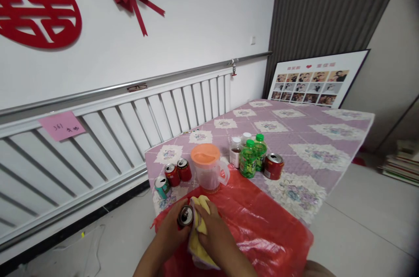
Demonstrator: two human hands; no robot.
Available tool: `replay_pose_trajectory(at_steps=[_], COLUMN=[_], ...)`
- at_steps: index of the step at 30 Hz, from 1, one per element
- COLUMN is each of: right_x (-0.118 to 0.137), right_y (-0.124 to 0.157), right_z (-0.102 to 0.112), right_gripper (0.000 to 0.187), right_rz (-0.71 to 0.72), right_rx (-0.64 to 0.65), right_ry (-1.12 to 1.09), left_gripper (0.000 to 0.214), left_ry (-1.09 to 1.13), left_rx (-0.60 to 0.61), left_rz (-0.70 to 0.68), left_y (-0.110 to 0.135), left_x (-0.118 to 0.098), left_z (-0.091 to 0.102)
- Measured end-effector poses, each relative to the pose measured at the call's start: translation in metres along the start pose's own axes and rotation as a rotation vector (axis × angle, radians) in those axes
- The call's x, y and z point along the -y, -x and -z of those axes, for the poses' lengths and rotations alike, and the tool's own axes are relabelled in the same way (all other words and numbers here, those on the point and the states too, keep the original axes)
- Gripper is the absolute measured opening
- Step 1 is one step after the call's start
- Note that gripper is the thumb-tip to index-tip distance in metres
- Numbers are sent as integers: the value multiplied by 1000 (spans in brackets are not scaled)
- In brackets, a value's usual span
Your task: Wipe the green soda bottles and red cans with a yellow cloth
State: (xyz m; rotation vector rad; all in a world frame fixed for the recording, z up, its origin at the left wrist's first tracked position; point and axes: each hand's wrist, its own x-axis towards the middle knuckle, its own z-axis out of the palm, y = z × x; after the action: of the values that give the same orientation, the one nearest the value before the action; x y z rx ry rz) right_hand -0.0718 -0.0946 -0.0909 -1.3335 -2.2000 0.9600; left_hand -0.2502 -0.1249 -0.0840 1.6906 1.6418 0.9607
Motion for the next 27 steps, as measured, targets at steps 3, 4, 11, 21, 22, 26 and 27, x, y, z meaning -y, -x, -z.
replay_pose_trajectory(at_steps=[3, 4, 11, 21, 22, 26, 27], right_x=[-4, -6, -6, -3, -4, -4, -4], right_y=[1, 2, 1, 3, 2, 0, -1], right_z=[-3, -4, -1, -2, -2, 2, 2], right_gripper=[94, 94, 92, 91, 92, 94, 95], right_rz=[9, 9, 46, -21, -10, 31, 34], right_rx=[18, 20, 6, 36, 27, -14, -15], right_ry=[18, 22, 16, 19, 18, 9, 10], left_gripper=[77, 77, 71, 73, 74, 82, 82], left_ry=[-32, -42, -54, -83, -89, -90, -91], left_rx=[-8, -8, 9, -17, -28, -40, -40], left_rz=[19, 20, -57, -116, -109, -77, -70], left_y=[1, 1, 1, 0, 0, 0, 0], left_x=[0, 0, 2, 7, 8, 16, 18], left_z=[1, 1, 3, 0, 0, -2, -3])
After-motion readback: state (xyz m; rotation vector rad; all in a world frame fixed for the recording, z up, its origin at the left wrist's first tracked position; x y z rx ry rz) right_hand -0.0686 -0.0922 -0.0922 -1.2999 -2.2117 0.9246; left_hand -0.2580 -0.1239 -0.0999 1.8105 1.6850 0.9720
